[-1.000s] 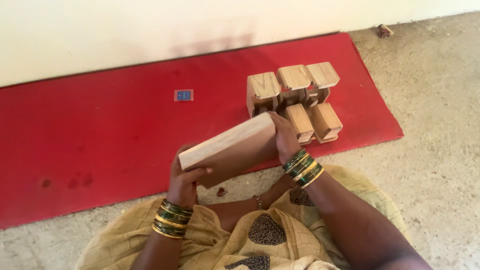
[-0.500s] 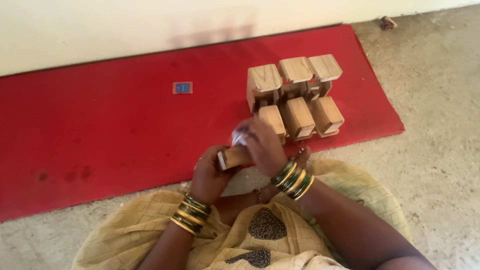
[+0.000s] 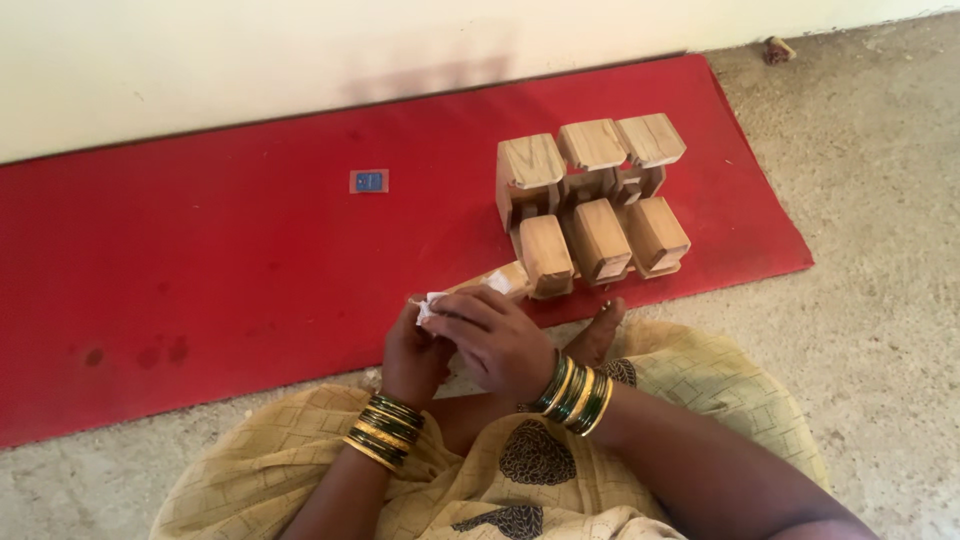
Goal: The person sits on the floor and wipes the inside and outside of small wooden boxes with a white cloth. They handle each box one at a time, turning them over to clean all surfaces, then place them back into a larger wooden container.
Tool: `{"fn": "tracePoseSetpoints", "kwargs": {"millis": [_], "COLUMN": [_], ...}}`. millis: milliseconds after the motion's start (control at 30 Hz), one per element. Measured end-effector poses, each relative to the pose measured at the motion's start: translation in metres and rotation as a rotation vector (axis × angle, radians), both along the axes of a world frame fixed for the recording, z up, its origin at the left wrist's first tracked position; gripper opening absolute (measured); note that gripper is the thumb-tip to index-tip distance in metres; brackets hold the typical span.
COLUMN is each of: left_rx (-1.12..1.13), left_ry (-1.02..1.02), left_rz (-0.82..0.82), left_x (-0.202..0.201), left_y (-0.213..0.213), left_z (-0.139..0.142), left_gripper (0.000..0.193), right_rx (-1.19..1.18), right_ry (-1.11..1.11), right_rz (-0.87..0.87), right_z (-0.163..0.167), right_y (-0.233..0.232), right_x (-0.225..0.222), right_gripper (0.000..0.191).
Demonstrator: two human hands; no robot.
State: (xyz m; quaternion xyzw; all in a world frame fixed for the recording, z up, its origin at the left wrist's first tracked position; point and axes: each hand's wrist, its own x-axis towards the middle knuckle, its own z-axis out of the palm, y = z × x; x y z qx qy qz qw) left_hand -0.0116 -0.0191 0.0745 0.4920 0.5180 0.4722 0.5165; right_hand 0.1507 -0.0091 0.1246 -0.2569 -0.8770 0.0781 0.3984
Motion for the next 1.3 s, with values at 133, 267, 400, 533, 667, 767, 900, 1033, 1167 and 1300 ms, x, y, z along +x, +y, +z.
{"fn": "tracePoseSetpoints", "kwargs": {"millis": [133,267,400,533,667,767,900,1033,1167,1300], "left_rx": [-0.281,-0.152,0.132,-0.206,0.422,0.718,0.427,0.24,0.063,-0.293], "left_ry": [0.106,0.018,-0.242,-0.101,0.122,0.624,0.893,0.546,0.598,-0.05], "left_rz": [0.059,0.064,-0.043,-0.048,0.027,0.058,-0.152,-0.14,-0.076,0.256], "left_x": [-0.001,-0.003,-0.006,-0.008,-0.013,-0.015,0.001,0.01,0.013,0.004], "left_y": [0.001,0.002,0.005,-0.001,-0.005,-0.01,-0.029,-0.029,-0.02,-0.017], "left_z": [-0.001,-0.013,-0.022,-0.003,0.03,0.041,0.029,0.012,0.003,0.0], "left_gripper": [0.039,0.039,0.043,0.048,0.061,0.047,0.053,0.057,0.039,0.057], "right_rx": [-0.076,-0.669,-1.19,-0.606,-0.47,-1.094,-1.122,-1.26,-1.066,-1.197], "right_ry": [-0.035,0.159,0.517,0.44,0.331,0.381,0.283,0.304,0.324,0.693], "right_rz": [-0.243,-0.533,-0.528,-0.093,-0.186,-0.239,-0.258,-0.277,-0.319,-0.376], "right_z": [-0.005,-0.009,-0.031,-0.072,-0.09,-0.075,-0.034,-0.014,-0.025,-0.04], "right_y": [0.029,0.069,0.081,0.067,0.051,0.041,0.014,0.012,0.034,0.066], "right_x": [0.012,0.045,0.061,0.058,0.052,0.031,0.011,0.005,0.011,0.036], "right_gripper": [0.024,0.017,0.028,0.029,0.033,0.051,0.037,0.031,0.019,0.02]}}
